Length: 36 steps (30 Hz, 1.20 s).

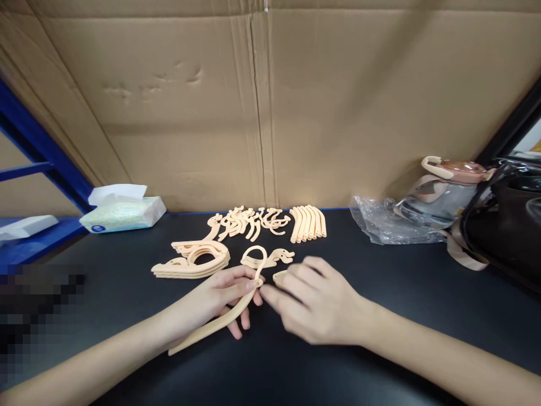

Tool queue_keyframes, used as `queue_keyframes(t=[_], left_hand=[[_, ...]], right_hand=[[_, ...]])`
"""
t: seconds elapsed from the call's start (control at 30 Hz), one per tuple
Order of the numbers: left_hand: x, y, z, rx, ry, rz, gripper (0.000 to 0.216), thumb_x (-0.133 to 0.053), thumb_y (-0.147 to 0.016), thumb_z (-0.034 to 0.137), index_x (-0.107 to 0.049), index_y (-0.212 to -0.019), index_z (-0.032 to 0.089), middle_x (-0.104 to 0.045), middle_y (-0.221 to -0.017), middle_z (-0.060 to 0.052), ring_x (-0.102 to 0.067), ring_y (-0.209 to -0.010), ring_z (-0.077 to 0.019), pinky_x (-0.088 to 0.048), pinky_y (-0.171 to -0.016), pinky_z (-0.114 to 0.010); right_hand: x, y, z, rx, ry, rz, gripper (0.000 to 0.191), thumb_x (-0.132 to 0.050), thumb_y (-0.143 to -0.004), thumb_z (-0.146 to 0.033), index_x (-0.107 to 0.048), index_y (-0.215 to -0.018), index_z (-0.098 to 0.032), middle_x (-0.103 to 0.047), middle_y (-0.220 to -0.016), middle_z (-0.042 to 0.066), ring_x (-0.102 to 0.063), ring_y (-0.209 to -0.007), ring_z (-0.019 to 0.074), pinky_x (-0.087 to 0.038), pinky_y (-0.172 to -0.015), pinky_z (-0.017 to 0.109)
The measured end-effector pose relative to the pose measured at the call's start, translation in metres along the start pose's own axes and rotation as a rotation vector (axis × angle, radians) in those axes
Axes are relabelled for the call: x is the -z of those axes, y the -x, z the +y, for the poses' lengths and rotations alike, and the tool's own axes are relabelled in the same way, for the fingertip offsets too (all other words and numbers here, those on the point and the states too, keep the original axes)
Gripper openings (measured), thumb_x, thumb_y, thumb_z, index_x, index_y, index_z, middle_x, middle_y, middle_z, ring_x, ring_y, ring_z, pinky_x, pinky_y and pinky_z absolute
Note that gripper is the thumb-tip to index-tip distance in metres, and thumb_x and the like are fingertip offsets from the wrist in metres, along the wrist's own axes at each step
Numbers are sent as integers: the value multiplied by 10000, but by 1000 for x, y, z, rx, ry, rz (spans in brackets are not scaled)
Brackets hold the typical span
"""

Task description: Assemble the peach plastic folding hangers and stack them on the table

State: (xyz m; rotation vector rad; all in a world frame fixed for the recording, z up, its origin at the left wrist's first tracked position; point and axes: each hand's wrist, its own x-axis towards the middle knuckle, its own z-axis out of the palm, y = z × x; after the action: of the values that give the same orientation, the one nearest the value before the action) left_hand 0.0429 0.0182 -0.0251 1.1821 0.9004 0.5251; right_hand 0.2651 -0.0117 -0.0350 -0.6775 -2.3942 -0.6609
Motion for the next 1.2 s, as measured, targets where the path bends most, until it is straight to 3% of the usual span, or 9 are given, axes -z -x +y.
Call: queue_keyframes(t=[0.13,0.37,0.57,0.83,1.07,1.2], left_hand=[[1,-4,0,-6,-27,-18,257,-583,-824,388,-471,-887,165,-609,-832,-25,-618,-526,-120,-538,-460,-251],[5,-8,2,-58,-76,-66,264,-561,-851,405,-481,-915,162,-591,-853,-24,-617,-548,-116,-533,-471,-236],[10,-5,2,-92,33,-46,202,-541,-883,342,-502,-993,178,-568,-895,-20,-600,-600,-107,-563,-534,-267],[9,-5,1,-102,102,-6,163,-538,-875,328,-466,-847,185,-541,-821,9,-580,-585,-114,-557,-499,-279],[1,-3,3,-80,-31,3,225,-603,-826,366,-539,-901,163,-616,-747,-8,-596,-633,-120,-521,-588,-235],[1,-3,2,-94,-103,-44,282,-617,-812,410,-566,-941,164,-676,-775,-37,-619,-614,-124,-461,-516,-186]], right_hand=[[-14,-8,15,-182,-136,-80,170,-457,-914,-170,-627,-908,-163,-623,-873,48,-534,-814,170,-384,-760,331],[-20,0,13,-361,-128,-259,173,-463,-925,-218,-633,-948,-193,-601,-916,54,-539,-877,201,-374,-773,341],[-22,-2,13,-387,-210,-328,239,-366,-975,-186,-593,-904,-175,-598,-860,41,-535,-798,183,-366,-736,332],[-18,-4,6,-365,-288,-351,246,-293,-972,-136,-535,-972,-181,-609,-905,42,-555,-769,175,-403,-704,316],[-10,-5,1,-339,-287,-431,231,-307,-930,-107,-523,-938,-190,-575,-766,18,-548,-668,164,-394,-615,276],[-8,-2,-1,-317,-309,-469,198,-317,-910,-94,-487,-911,-194,-589,-760,4,-549,-616,145,-362,-567,256]])
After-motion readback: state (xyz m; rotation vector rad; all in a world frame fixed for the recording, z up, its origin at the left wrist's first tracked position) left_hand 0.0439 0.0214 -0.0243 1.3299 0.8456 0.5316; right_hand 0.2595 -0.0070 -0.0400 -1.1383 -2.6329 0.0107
